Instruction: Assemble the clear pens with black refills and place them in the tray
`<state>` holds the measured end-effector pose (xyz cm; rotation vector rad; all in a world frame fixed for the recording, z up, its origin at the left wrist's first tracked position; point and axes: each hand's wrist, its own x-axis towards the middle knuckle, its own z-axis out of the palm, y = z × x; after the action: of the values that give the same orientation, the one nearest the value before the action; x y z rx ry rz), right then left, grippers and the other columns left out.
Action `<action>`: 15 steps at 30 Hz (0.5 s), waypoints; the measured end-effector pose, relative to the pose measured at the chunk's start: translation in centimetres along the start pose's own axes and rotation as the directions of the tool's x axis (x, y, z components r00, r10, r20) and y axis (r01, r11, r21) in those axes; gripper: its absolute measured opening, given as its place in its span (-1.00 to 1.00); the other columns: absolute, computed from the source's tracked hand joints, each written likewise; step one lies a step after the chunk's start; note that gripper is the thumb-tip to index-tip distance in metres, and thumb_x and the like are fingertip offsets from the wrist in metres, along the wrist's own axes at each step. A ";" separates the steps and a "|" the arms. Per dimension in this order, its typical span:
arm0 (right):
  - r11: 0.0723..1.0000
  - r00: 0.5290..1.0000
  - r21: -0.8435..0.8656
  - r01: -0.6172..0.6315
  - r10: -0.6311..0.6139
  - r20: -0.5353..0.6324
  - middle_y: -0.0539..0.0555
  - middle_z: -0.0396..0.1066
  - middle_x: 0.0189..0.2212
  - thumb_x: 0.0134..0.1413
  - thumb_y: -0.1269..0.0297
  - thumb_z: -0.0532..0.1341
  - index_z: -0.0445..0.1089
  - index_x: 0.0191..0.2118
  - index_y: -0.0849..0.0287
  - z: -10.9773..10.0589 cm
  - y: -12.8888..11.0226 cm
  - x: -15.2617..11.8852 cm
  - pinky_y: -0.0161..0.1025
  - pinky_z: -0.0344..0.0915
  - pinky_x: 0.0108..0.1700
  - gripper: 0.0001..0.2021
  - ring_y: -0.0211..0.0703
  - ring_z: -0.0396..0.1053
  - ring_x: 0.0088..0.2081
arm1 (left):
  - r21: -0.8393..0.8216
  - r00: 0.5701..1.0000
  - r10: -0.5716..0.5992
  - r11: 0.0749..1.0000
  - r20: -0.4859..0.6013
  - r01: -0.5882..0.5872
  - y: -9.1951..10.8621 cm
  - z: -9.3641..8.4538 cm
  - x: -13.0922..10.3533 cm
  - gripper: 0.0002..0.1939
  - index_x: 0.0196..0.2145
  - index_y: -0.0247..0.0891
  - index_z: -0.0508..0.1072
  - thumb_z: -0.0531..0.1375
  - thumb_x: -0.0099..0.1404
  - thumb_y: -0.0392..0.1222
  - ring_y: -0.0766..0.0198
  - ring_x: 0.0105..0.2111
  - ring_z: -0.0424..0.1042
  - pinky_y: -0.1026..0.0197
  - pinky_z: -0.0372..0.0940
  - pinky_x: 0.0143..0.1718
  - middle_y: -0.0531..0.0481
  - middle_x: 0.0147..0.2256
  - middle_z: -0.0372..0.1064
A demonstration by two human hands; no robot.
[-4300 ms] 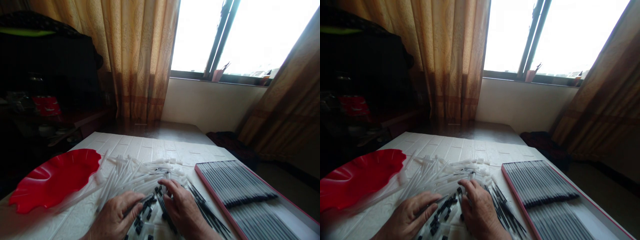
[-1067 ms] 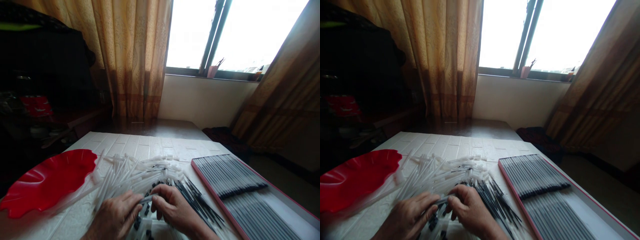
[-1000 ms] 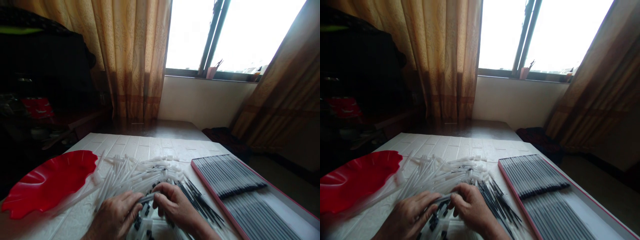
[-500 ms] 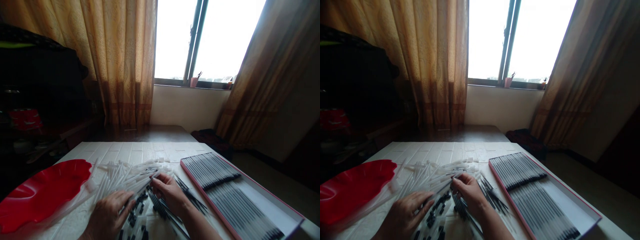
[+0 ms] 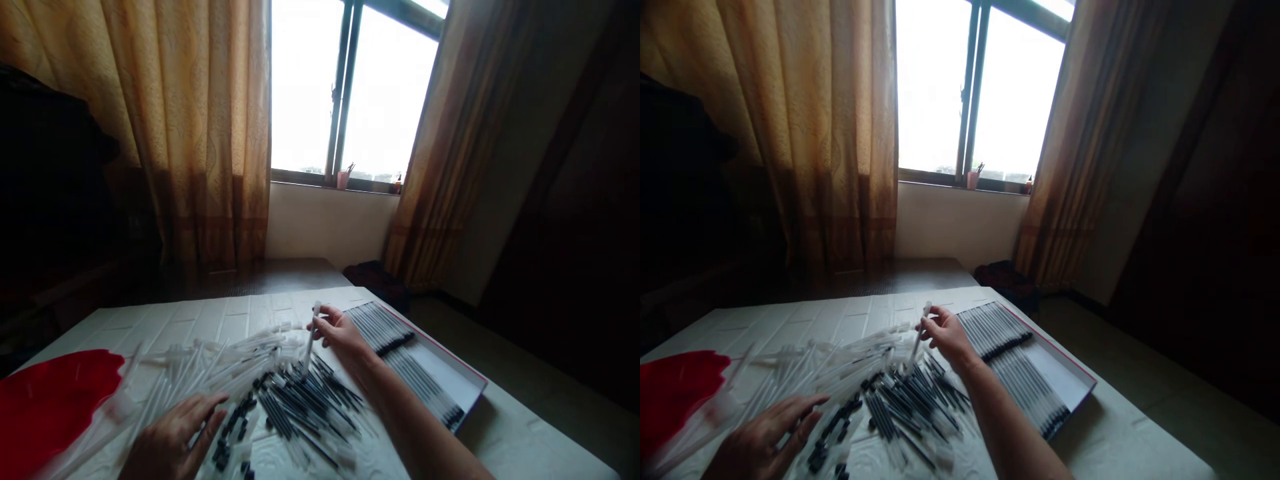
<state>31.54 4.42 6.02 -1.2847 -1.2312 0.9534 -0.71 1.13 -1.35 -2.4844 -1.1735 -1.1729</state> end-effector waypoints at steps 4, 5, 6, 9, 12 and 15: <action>0.941 0.994 -0.334 -0.049 0.012 -0.113 0.01 0.54 -0.36 0.23 0.21 0.27 0.32 0.07 0.19 -8.7 -0.6 -0.3 -0.30 0.38 -0.41 -0.66 -0.18 0.50 -0.39 | -0.014 0.999 0.039 0.999 -0.028 -0.039 0.5 -0.8 0.8 -0.54 -0.21 -0.03 0.64 0.02 0.45 0.21 0.21 -0.36 0.69 0.37 0.53 -0.37 0.09 -0.30 0.68; 0.905 0.989 -0.418 -0.083 0.022 -0.149 0.02 0.53 -0.32 0.29 0.23 0.24 0.33 0.08 0.20 -11.1 -0.6 -0.4 -0.25 0.42 -0.36 -0.69 -0.18 0.50 -0.37 | -0.013 0.998 0.047 0.999 -0.037 -0.048 0.6 -0.9 0.9 -0.54 -0.21 -0.03 0.64 0.02 0.45 0.22 0.21 -0.37 0.69 0.37 0.53 -0.38 0.09 -0.31 0.68; 0.860 0.983 -0.497 -0.119 0.032 -0.179 0.05 0.51 -0.22 0.33 0.23 0.23 0.35 0.08 0.21 -13.4 -0.6 -0.7 -0.19 0.46 -0.28 -0.72 -0.17 0.50 -0.31 | -0.011 0.998 0.049 0.999 -0.050 -0.050 0.5 -0.8 0.8 -0.53 -0.22 -0.03 0.64 0.02 0.45 0.22 0.21 -0.38 0.68 0.37 0.54 -0.38 0.09 -0.32 0.68; 0.687 0.962 -0.688 -0.235 0.065 -0.264 0.11 0.44 0.00 0.34 0.21 0.23 0.41 0.05 0.15 -18.7 -0.1 -1.6 -0.05 0.47 -0.09 -0.75 -0.06 0.47 -0.11 | -0.008 0.998 0.032 0.999 -0.053 -0.033 -0.1 -0.3 0.2 -0.55 -0.19 -0.02 0.64 0.04 0.44 0.24 0.20 -0.34 0.68 0.34 0.54 -0.34 0.09 -0.29 0.68; 0.523 0.954 -0.800 -0.293 0.109 -0.278 0.13 0.42 0.05 0.33 0.22 0.24 0.41 0.06 0.15 -21.3 1.1 -2.6 -0.01 0.45 -0.04 -0.75 -0.02 0.46 -0.05 | -0.002 0.999 -0.007 1.000 -0.042 0.007 -1.0 0.3 -0.4 -0.55 -0.17 -0.03 0.63 0.04 0.44 0.23 0.16 -0.29 0.68 0.29 0.55 -0.29 0.07 -0.24 0.67; 0.398 0.950 -0.863 -0.311 0.150 -0.273 0.14 0.41 0.06 0.33 0.22 0.24 0.39 0.08 0.14 -22.0 2.5 -3.5 0.01 0.44 -0.03 -0.73 -0.02 0.45 -0.03 | -0.019 0.998 -0.050 0.999 -0.029 0.049 -1.6 0.2 -0.5 -0.54 -0.15 -0.07 0.63 0.02 0.45 0.21 0.12 -0.28 0.67 0.24 0.55 -0.26 0.03 -0.23 0.67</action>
<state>52.88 -2.28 5.59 -2.4050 -1.5231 0.2646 -1.89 2.03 -2.12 -2.4556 -1.2291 -1.2336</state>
